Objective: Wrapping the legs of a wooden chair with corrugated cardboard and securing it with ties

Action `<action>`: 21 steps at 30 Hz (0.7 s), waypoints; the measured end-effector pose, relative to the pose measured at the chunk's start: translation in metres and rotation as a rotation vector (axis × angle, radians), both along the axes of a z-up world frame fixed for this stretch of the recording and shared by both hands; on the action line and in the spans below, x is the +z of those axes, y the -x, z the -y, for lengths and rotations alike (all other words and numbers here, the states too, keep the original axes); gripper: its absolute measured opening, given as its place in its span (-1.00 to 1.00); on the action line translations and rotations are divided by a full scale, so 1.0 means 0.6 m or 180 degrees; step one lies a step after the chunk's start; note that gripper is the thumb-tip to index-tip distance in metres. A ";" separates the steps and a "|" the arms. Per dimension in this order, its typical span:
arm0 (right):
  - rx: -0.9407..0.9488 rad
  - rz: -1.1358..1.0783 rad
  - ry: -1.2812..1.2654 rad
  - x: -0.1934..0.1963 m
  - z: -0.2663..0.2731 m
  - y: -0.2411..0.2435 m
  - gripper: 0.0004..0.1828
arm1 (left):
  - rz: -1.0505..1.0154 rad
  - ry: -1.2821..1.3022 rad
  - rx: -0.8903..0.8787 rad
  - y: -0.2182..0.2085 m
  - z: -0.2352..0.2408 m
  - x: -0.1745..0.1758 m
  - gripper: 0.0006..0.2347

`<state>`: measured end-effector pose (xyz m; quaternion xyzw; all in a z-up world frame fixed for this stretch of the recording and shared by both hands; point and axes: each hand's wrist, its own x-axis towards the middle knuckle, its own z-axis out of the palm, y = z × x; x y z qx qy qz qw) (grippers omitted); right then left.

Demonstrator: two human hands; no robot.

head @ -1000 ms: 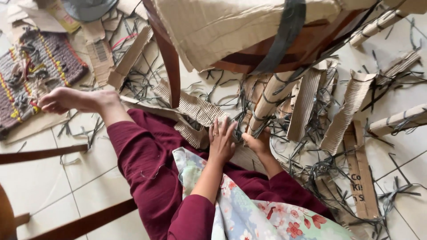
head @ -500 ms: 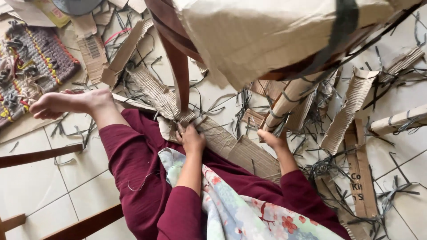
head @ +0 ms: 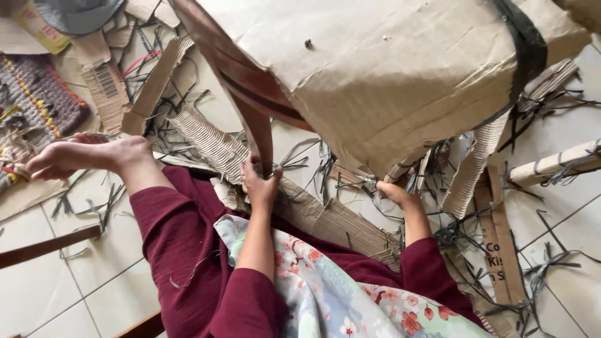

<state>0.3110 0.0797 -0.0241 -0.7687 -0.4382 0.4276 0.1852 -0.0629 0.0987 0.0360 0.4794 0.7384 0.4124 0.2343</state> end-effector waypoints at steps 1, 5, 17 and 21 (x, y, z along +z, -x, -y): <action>0.0134 0.0111 -0.0027 -0.010 -0.003 -0.002 -0.50 | -0.0039 0.0219 0.0038 0.015 -0.020 -0.037 -0.26; -0.0160 -0.1204 -0.1420 0.024 0.020 0.011 -0.55 | -0.0359 0.0321 0.0228 0.036 -0.062 -0.080 -0.54; -0.0465 0.0035 0.0625 0.117 -0.053 0.030 0.38 | 0.0138 -0.0106 0.0456 0.001 -0.061 -0.010 -0.66; -0.0674 0.0096 0.0153 0.138 -0.076 0.043 -0.11 | 0.0282 -0.0229 0.0505 -0.009 -0.043 0.022 -0.66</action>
